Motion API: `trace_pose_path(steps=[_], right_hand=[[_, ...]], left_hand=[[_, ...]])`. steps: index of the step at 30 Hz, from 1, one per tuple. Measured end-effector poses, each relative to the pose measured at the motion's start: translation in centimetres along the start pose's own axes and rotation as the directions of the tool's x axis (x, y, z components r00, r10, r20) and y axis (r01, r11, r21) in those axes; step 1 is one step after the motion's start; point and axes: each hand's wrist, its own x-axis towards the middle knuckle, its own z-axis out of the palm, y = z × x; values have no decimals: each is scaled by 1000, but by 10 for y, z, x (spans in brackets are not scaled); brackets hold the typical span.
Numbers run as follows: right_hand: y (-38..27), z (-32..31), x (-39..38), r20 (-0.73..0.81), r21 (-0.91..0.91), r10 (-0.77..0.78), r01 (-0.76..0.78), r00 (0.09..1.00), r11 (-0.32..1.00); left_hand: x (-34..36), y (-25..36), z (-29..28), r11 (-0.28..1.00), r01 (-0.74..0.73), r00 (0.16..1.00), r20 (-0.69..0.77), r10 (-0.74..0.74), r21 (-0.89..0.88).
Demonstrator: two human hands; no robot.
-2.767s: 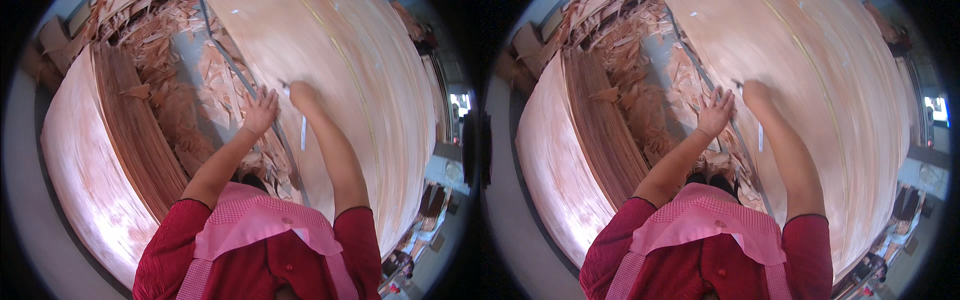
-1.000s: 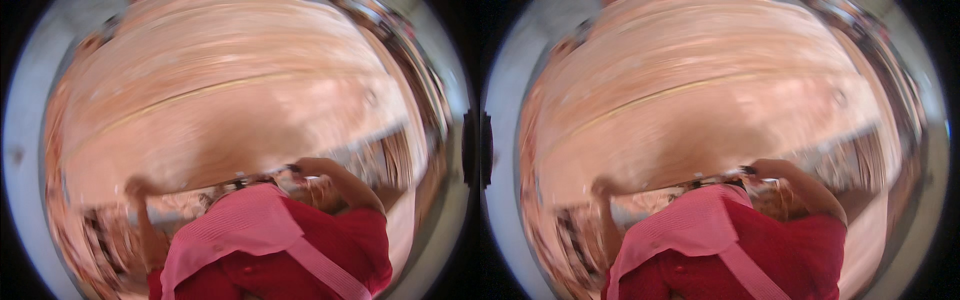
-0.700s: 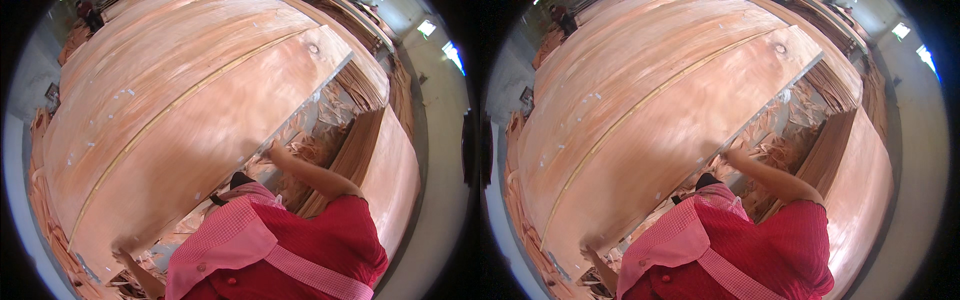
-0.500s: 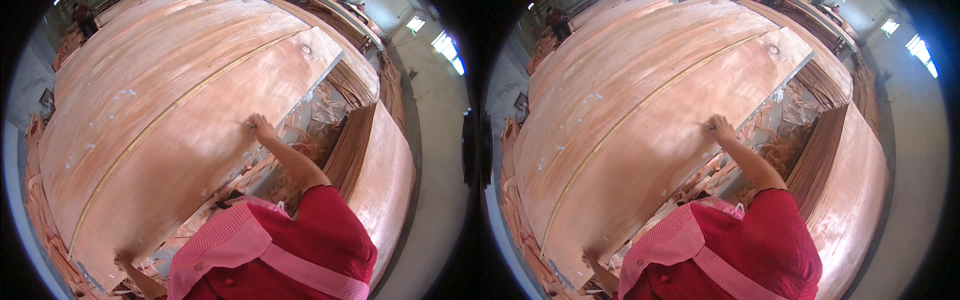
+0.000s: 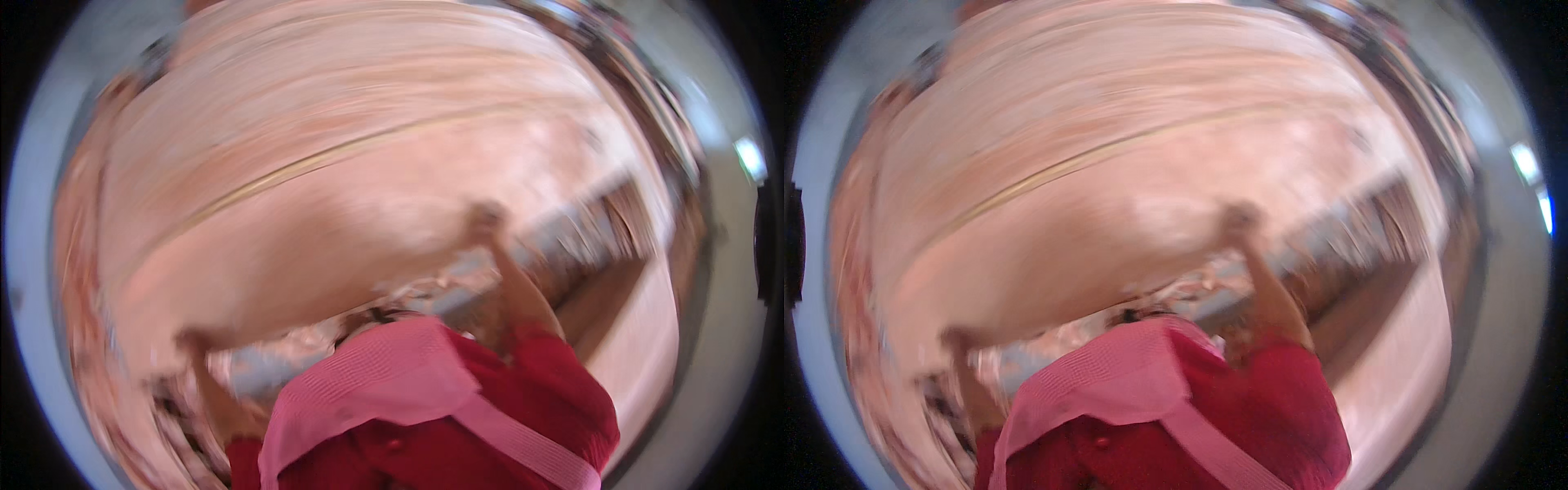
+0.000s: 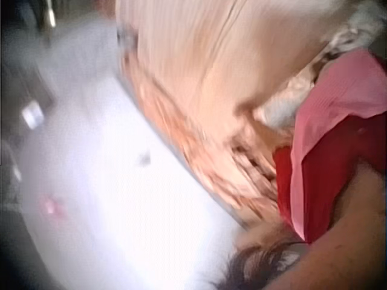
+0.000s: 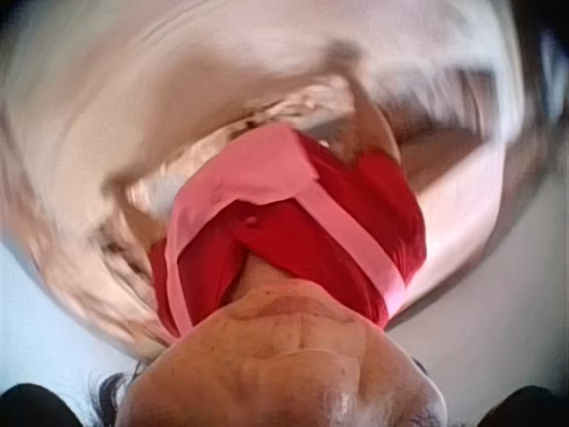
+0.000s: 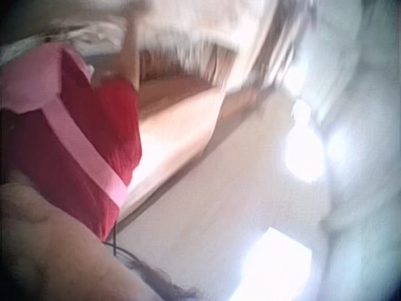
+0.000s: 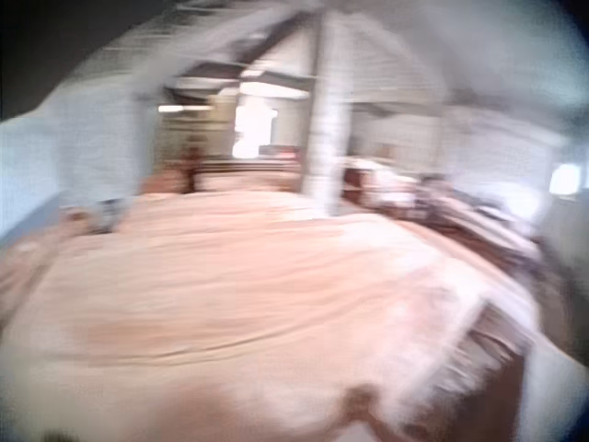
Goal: The person prepares wood veneer by cutting strips with a blade, applying small pieces of tape to join or secure sections, and gathering wood scraps from the floor.
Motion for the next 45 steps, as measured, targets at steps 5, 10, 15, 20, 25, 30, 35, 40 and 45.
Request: trace_pose_path(steps=[5, 10, 15, 20, 25, 30, 35, 40, 45], right_hand=[[-117, -22, -19, 126, 627, -113, 10, 986, 779], [-332, 1, -91, 441, 498, -413, 165, 796, 851], [-594, 93, -150, 254, 424, -810, 692, 529, 585], [-712, 160, -121, 554, 166, -724, 798, 411, 580], [-733, 158, -137, 639, 37, -722, 927, 266, 374], [-735, 157, -115, 594, 74, -739, 893, 318, 444], [-775, 157, -122, 123, 75, -862, 861, 492, 503], [-749, 175, -203, 513, 103, -701, 775, 496, 624], [-752, 193, -191, 482, 125, -679, 724, 553, 678]], left_hand=[[-16, -40, -16, 982, 58, 751, -641, -160, -177], [9, -42, -104, 927, 82, 964, -206, -166, -367], [88, -106, -100, 939, -63, 954, -296, -43, -337], [139, -128, -101, 892, -133, 962, -273, 11, -432], [147, -163, -87, 852, -224, 947, -311, 77, -472], [149, -164, -87, 813, -253, 918, -396, 31, -524], [152, -201, -91, 839, 176, 902, -257, -347, -516], [161, -217, -101, 820, 150, 928, -208, -310, -553], [190, -231, -89, 658, 184, 879, -177, -443, -730]])
